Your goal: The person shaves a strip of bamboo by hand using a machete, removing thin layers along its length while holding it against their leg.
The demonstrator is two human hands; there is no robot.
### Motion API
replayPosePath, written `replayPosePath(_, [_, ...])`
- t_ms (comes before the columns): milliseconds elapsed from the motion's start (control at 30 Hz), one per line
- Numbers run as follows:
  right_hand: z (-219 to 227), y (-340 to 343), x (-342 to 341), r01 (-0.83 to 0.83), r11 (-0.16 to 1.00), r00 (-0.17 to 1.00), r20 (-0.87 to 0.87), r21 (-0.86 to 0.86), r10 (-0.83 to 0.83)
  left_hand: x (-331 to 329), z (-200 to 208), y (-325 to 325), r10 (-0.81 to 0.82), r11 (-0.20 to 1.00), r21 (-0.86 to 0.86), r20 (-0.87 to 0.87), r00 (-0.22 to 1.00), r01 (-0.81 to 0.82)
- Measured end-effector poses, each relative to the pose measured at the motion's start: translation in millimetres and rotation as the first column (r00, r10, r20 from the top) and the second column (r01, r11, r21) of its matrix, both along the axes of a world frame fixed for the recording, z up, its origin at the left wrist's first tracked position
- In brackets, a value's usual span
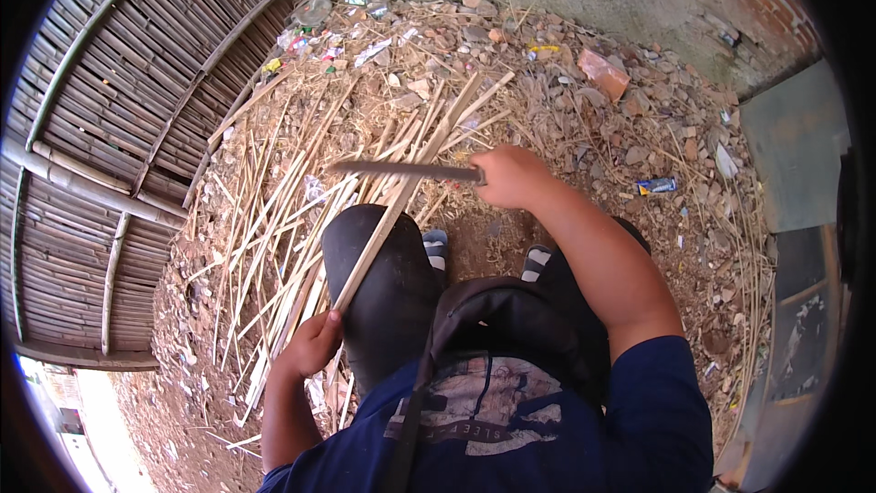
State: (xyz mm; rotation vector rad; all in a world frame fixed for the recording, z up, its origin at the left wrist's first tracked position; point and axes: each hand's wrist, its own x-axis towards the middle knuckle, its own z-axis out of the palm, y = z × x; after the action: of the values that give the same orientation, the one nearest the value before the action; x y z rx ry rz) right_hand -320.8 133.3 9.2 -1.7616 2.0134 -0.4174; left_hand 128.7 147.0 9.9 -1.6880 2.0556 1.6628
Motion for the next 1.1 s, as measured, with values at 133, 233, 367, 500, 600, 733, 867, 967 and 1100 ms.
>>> replayPosePath(133, [-36.9,-1.3,-33.5,0.115,0.993,0.993,-0.008,0.013,-0.115,-18.8,5.1,-1.0,-0.11,0.964,-0.234,0.087,0.99,0.127])
replayPosePath(233, [-16.1,-7.0,-45.2,0.201,0.977,0.98,-0.007,0.075,-0.201,-14.4,11.8,-6.2,-0.101,0.97,-0.21,0.091,0.991,0.119])
replayPosePath(367, [3.4,6.1,-12.2,0.063,0.996,0.994,-0.086,-0.057,-0.068,-3.4,6.0,-2.3,-0.023,0.999,-0.03,0.026,0.999,0.024])
replayPosePath(500, [5.4,1.6,-22.8,0.074,0.997,0.991,-0.114,0.011,-0.072,0.1,-0.1,-1.8,-0.052,0.999,-0.001,-0.026,0.998,0.052])
replayPosePath(600, [-18.0,-1.1,-68.2,0.248,0.968,0.967,-0.059,0.025,-0.246,0.0,9.2,4.8,-0.073,0.995,0.063,-0.032,0.997,0.075])
replayPosePath(733, [-2.9,3.0,-51.0,0.226,0.972,0.973,-0.041,-0.063,-0.229,5.5,3.6,5.0,0.005,0.983,0.184,-0.118,0.993,0.017])
replayPosePath(867, [6.6,9.3,-9.2,-0.075,0.993,0.966,-0.253,-0.095,0.049,6.9,2.3,0.6,-0.036,0.984,0.17,-0.113,0.993,0.055])
replayPosePath(967, [11.0,2.4,-3.8,-0.081,0.996,0.97,-0.226,0.039,0.087,12.8,0.7,-0.1,-0.119,0.992,-0.028,0.009,0.993,0.119])
replayPosePath(1100, [-23.5,-5.8,-39.8,0.08,0.995,0.988,-0.127,-0.052,-0.086,-15.0,17.6,1.2,-0.133,0.969,-0.196,0.109,0.985,0.153])
